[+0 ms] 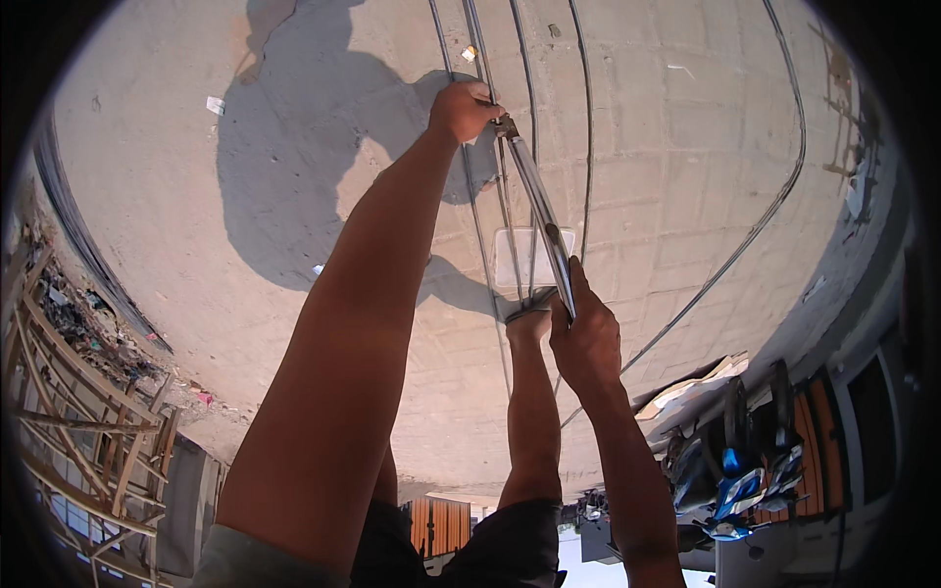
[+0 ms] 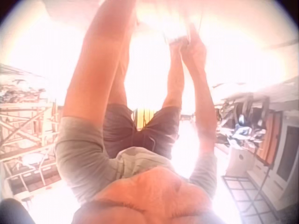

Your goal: The person bends long metal rods one by one using a manual bending tool on a paved outdoor surface.

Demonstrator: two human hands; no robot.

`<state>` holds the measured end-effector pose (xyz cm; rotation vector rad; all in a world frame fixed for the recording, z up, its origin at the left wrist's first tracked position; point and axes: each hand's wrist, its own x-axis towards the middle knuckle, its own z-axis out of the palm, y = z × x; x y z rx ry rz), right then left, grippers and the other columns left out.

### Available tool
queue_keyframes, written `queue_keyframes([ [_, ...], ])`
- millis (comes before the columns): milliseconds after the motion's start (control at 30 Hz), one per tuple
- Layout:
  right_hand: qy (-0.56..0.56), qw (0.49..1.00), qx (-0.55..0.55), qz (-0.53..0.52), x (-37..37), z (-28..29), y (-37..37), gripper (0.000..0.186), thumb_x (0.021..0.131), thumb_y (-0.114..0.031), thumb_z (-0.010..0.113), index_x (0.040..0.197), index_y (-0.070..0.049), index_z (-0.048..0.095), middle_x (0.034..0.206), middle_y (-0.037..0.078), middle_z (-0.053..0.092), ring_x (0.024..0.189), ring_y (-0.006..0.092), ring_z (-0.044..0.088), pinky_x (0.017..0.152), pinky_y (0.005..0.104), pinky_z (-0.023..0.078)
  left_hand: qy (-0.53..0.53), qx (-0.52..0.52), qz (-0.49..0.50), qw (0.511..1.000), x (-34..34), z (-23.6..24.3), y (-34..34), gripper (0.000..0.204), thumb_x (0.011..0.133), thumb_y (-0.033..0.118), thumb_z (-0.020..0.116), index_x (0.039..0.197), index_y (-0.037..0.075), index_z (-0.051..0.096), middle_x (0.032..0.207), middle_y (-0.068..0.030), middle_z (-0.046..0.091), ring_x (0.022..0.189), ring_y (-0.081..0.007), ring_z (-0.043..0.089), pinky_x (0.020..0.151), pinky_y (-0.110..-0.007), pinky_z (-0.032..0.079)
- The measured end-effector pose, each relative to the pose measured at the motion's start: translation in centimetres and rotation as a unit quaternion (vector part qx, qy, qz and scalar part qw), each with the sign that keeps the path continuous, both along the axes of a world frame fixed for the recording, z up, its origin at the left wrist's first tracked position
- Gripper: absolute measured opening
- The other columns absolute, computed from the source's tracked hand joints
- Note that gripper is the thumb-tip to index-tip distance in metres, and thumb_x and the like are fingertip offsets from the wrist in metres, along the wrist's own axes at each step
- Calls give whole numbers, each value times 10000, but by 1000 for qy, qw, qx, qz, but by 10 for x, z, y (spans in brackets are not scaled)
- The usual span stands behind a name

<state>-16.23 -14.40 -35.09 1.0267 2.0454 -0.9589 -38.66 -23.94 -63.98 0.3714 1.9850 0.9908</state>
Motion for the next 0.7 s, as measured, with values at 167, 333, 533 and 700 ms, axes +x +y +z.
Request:
queue_keyframes([
  [167,-91,995,-28,-21,-27,16,-2,587,914,-129,576,1471,-49,411,1094,273,676,990,450,668,872,521,533,0,-20,2,1000,-2,0,-2,287,799,230,780,1006,35,742,924,-94,761,852,-179,715,766,-298,531],
  [333,-32,999,19,27,1,6,-7,594,931,-149,574,1489,-74,388,1082,237,673,922,433,686,824,518,550,-14,-27,33,999,4,4,5,317,770,275,796,998,60,751,905,-82,763,829,-197,719,766,-308,536],
  [533,-22,995,80,64,35,-24,-33,604,947,-198,579,1509,-131,370,1086,205,655,843,399,696,735,517,576,52,-21,24,998,4,-2,7,320,725,249,834,974,66,756,911,-92,761,829,-231,728,768,-329,552],
  [700,-45,994,73,64,47,-36,-36,611,955,-214,566,1525,-161,354,1103,202,658,805,403,697,712,519,578,45,-19,33,998,4,-6,-3,285,740,232,825,963,69,756,909,-100,760,856,-231,730,793,-340,553],
])
